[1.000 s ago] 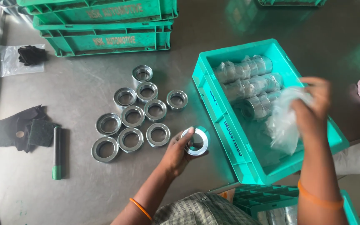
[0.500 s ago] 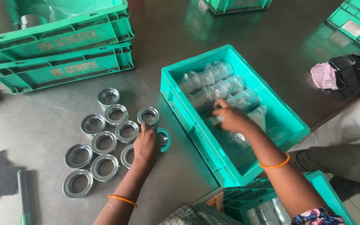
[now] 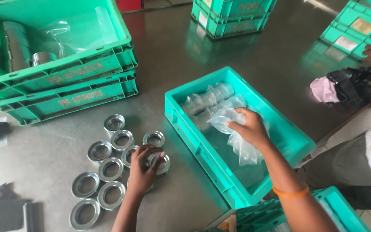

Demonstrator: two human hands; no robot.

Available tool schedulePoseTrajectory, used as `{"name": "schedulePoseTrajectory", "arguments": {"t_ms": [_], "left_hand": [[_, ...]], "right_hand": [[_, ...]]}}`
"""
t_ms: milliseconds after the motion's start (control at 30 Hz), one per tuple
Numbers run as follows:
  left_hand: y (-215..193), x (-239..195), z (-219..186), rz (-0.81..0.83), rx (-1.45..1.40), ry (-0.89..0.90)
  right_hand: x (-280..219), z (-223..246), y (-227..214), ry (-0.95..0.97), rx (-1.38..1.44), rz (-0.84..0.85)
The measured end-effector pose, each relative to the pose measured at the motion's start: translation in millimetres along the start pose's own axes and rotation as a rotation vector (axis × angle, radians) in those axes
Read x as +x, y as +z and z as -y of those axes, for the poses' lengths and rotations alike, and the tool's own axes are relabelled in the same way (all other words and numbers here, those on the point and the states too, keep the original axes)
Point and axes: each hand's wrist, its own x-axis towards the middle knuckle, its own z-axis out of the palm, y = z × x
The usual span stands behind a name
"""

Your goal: Inspecting metal rings and cylinders, and placing them into plastic bags and crates on a fabrication floor.

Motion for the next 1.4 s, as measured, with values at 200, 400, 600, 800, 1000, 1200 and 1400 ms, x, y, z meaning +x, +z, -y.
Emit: {"name": "schedulePoseTrajectory", "arguments": {"t_ms": [200,400,600,800,1000,1200,1400], "left_hand": [[2.1,-23.3,-79.2,0.319,-1.383,-0.394],[33.2,-76.8,-53.9,0.275,-2.071,-0.539],[15.7,-98.8,-53.7,-0.018,-1.543,-0.466],[-3.8,-99.1,-52.7,0.165,-1.461,-0.406],[2.5,-111.9,-45.0,0.321,-2.079,-0.717],[24.5,-120.2,-48.4,0.228,-2.261,-0.802],[47.5,-128.3,-32.6,0.189,-2.329,-0.726]], "right_hand": [[-46.2,108.2,34.6,0.019,0.590,0.286],[-87.1,129.0,90.3,-0.105,-0.015,0.179],[-116.4,67.6,125.9,0.246,0.607,0.508],[-139.4,46.3,131.7,0.337,0.970,0.693],[-163.0,59.3,145.0,0.500,1.173,0.593],[-166.6,84.5,146.5,0.467,1.000,0.555],[-182.7,51.5,148.9,0.235,0.381,0.479]]}}
